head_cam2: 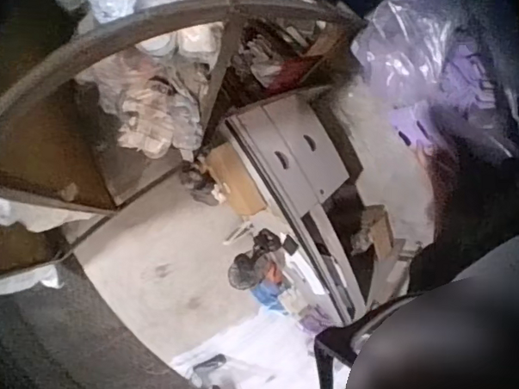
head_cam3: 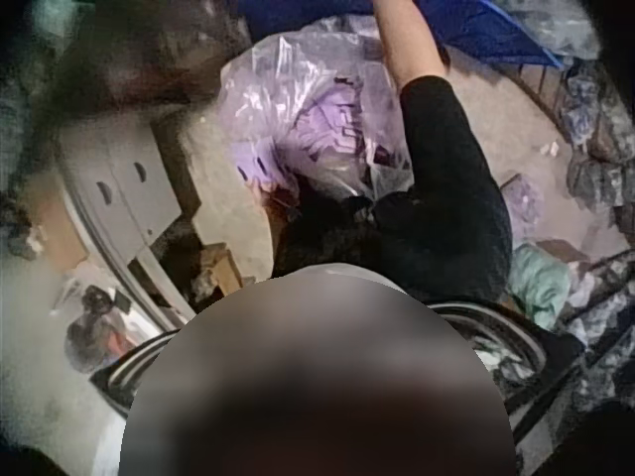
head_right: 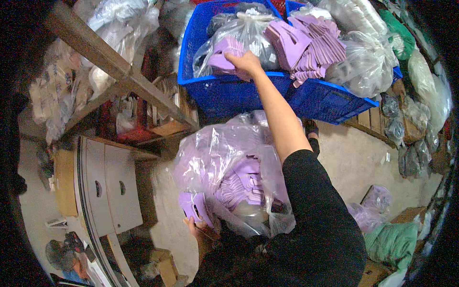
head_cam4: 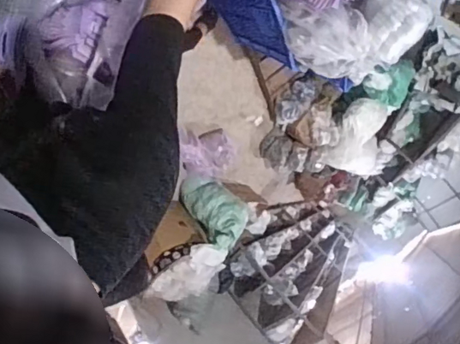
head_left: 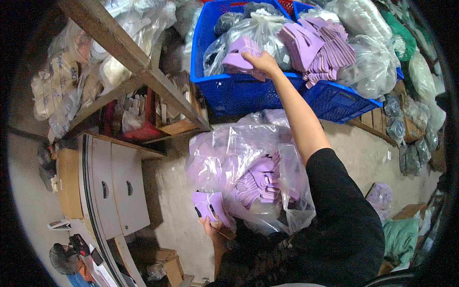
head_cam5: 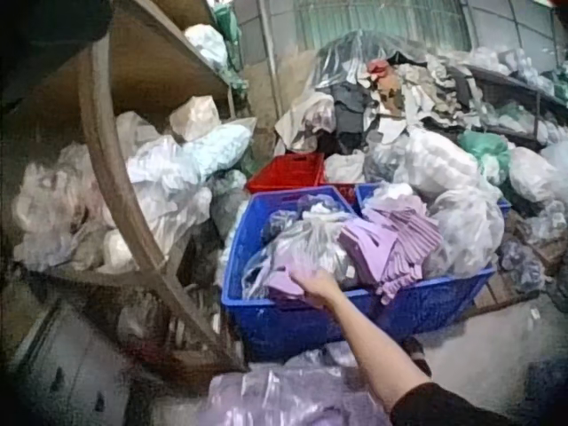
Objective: The person opens a plastic bag containing purple plastic hangers, removes bundles, and places them into a blue crate. They handle the hangers by hand, separating and stacking them before transferring them to the crate.
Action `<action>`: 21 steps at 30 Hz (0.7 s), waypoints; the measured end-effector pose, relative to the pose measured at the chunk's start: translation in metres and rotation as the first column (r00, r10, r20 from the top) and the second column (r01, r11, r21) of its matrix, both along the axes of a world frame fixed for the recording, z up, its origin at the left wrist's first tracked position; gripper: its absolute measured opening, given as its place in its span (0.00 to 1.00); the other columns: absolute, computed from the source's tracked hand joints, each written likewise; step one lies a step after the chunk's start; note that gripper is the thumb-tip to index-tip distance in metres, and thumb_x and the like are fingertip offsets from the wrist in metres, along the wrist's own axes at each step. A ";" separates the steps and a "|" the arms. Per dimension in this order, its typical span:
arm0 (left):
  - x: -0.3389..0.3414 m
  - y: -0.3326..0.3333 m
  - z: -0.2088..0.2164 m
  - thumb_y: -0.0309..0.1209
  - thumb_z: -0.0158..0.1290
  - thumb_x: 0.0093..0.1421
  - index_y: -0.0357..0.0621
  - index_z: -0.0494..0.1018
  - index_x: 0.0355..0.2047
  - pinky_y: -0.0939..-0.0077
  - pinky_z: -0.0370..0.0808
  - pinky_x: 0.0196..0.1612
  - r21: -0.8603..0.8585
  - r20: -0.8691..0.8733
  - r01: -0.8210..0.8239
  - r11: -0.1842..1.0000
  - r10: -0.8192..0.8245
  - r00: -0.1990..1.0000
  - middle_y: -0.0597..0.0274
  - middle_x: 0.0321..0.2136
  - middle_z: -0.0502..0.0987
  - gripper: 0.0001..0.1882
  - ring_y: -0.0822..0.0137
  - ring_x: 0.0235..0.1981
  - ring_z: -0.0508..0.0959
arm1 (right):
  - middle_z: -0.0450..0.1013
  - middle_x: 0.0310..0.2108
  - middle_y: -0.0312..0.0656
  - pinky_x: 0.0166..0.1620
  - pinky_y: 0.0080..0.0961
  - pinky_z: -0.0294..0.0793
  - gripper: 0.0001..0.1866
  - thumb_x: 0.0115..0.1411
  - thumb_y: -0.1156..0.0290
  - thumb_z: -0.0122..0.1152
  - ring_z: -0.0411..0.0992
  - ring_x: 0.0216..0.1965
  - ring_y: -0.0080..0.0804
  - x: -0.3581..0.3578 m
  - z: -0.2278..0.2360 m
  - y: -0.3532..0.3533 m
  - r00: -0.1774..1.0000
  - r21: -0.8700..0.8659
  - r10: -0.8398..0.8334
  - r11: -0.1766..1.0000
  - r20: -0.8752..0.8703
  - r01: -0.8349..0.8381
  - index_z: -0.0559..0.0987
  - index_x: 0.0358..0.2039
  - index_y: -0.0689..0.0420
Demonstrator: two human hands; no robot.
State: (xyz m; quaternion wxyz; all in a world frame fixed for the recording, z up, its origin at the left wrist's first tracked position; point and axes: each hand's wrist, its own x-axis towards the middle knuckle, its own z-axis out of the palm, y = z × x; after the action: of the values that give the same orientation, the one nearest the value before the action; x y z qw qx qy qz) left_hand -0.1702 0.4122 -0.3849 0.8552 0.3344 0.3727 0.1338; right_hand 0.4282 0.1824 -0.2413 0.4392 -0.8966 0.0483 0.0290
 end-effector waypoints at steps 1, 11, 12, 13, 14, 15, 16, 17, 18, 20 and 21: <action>0.002 -0.005 -0.002 0.45 0.49 0.68 0.45 0.67 0.55 0.63 0.75 0.40 0.047 0.002 -0.053 0.997 0.053 0.999 0.59 0.39 0.75 0.22 0.64 0.34 0.73 | 0.77 0.53 0.66 0.60 0.43 0.74 0.54 0.45 0.27 0.66 0.75 0.58 0.59 0.001 -0.001 0.008 1.000 -0.014 0.017 1.000 0.011 -0.016 0.81 0.53 0.69; 0.001 0.005 0.002 0.51 0.45 0.70 0.42 0.67 0.61 0.60 0.76 0.53 -0.181 0.059 0.014 0.983 -0.003 0.998 0.51 0.49 0.76 0.29 0.54 0.49 0.77 | 0.72 0.56 0.63 0.63 0.53 0.68 0.43 0.57 0.35 0.63 0.69 0.61 0.61 -0.066 0.050 0.026 0.881 -0.388 0.097 0.916 0.463 0.103 0.76 0.58 0.60; -0.001 0.012 0.001 0.50 0.44 0.71 0.41 0.68 0.61 0.60 0.77 0.52 -0.246 0.031 0.021 0.969 -0.014 0.999 0.50 0.48 0.77 0.28 0.54 0.48 0.77 | 0.73 0.56 0.60 0.62 0.53 0.70 0.39 0.59 0.39 0.63 0.70 0.60 0.60 -0.080 0.064 0.024 0.883 -0.380 0.149 0.924 0.445 0.036 0.77 0.58 0.59; -0.005 0.019 0.002 0.49 0.44 0.71 0.41 0.68 0.61 0.59 0.77 0.53 -0.350 0.216 0.162 0.923 -0.088 0.972 0.50 0.47 0.77 0.28 0.53 0.48 0.78 | 0.75 0.53 0.57 0.59 0.43 0.72 0.31 0.65 0.46 0.60 0.73 0.56 0.51 -0.102 0.076 0.017 0.789 -0.274 0.365 0.927 0.494 -0.257 0.78 0.55 0.61; -0.005 0.028 0.002 0.49 0.44 0.71 0.41 0.69 0.60 0.59 0.77 0.53 -0.425 0.448 0.351 0.834 -0.143 0.882 0.50 0.47 0.77 0.28 0.53 0.48 0.78 | 0.77 0.50 0.53 0.57 0.33 0.74 0.23 0.71 0.54 0.57 0.76 0.52 0.42 -0.131 0.087 0.006 0.670 -0.172 0.517 0.841 0.533 -0.512 0.80 0.52 0.62; -0.007 0.034 0.006 0.49 0.44 0.71 0.40 0.69 0.60 0.59 0.77 0.53 -0.434 0.679 0.548 0.715 -0.140 0.721 0.50 0.47 0.78 0.28 0.52 0.48 0.78 | 0.78 0.48 0.50 0.55 0.31 0.75 0.19 0.72 0.59 0.55 0.77 0.49 0.38 -0.164 0.094 -0.003 0.644 -0.061 0.610 0.747 0.462 -0.662 0.80 0.50 0.62; -0.011 0.036 0.011 0.47 0.44 0.71 0.40 0.68 0.61 0.59 0.76 0.54 -0.377 0.564 0.506 0.776 -0.241 0.790 0.50 0.48 0.78 0.28 0.52 0.49 0.78 | 0.79 0.46 0.46 0.53 0.28 0.75 0.15 0.74 0.64 0.53 0.77 0.46 0.34 -0.198 0.099 -0.011 0.526 0.051 0.700 0.577 0.483 -0.815 0.81 0.48 0.62; -0.012 0.038 0.020 0.46 0.45 0.71 0.39 0.67 0.62 0.60 0.76 0.55 -0.304 0.456 0.478 0.824 -0.315 0.832 0.49 0.49 0.78 0.28 0.52 0.50 0.78 | 0.79 0.45 0.45 0.53 0.29 0.75 0.15 0.74 0.63 0.53 0.77 0.46 0.34 -0.231 0.102 -0.021 0.515 0.174 0.802 0.484 0.303 -0.857 0.80 0.46 0.62; -0.014 0.036 0.030 0.44 0.47 0.71 0.38 0.66 0.63 0.62 0.75 0.52 -0.174 0.391 0.495 0.851 -0.402 0.828 0.51 0.49 0.78 0.28 0.55 0.48 0.78 | 0.80 0.44 0.45 0.53 0.30 0.75 0.16 0.75 0.62 0.53 0.77 0.45 0.33 -0.263 0.102 -0.032 0.391 0.322 0.887 0.306 0.246 -0.896 0.80 0.45 0.63; -0.010 0.027 0.054 0.40 0.52 0.69 0.36 0.65 0.65 0.71 0.72 0.44 -0.036 0.147 0.501 0.865 -0.491 0.859 0.55 0.48 0.78 0.30 0.64 0.42 0.77 | 0.80 0.42 0.47 0.51 0.34 0.75 0.17 0.74 0.62 0.52 0.77 0.44 0.37 -0.314 0.088 -0.043 0.102 0.345 0.990 0.062 0.099 -0.936 0.79 0.42 0.64; -0.004 0.022 0.068 0.38 0.55 0.67 0.34 0.64 0.66 0.76 0.71 0.37 0.069 0.067 0.535 0.842 -0.539 0.840 0.59 0.47 0.78 0.32 0.70 0.38 0.77 | 0.80 0.41 0.50 0.51 0.38 0.76 0.17 0.74 0.62 0.52 0.77 0.45 0.42 -0.332 0.074 -0.042 -0.021 0.350 0.997 0.007 -0.078 -0.937 0.79 0.42 0.64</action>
State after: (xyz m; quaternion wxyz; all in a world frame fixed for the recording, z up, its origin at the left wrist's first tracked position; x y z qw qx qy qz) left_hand -0.1743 0.4346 -0.3173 0.8650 0.4398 0.2247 -0.0882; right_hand 0.0959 0.1404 -0.1677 0.3638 -0.6077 -0.5272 0.4695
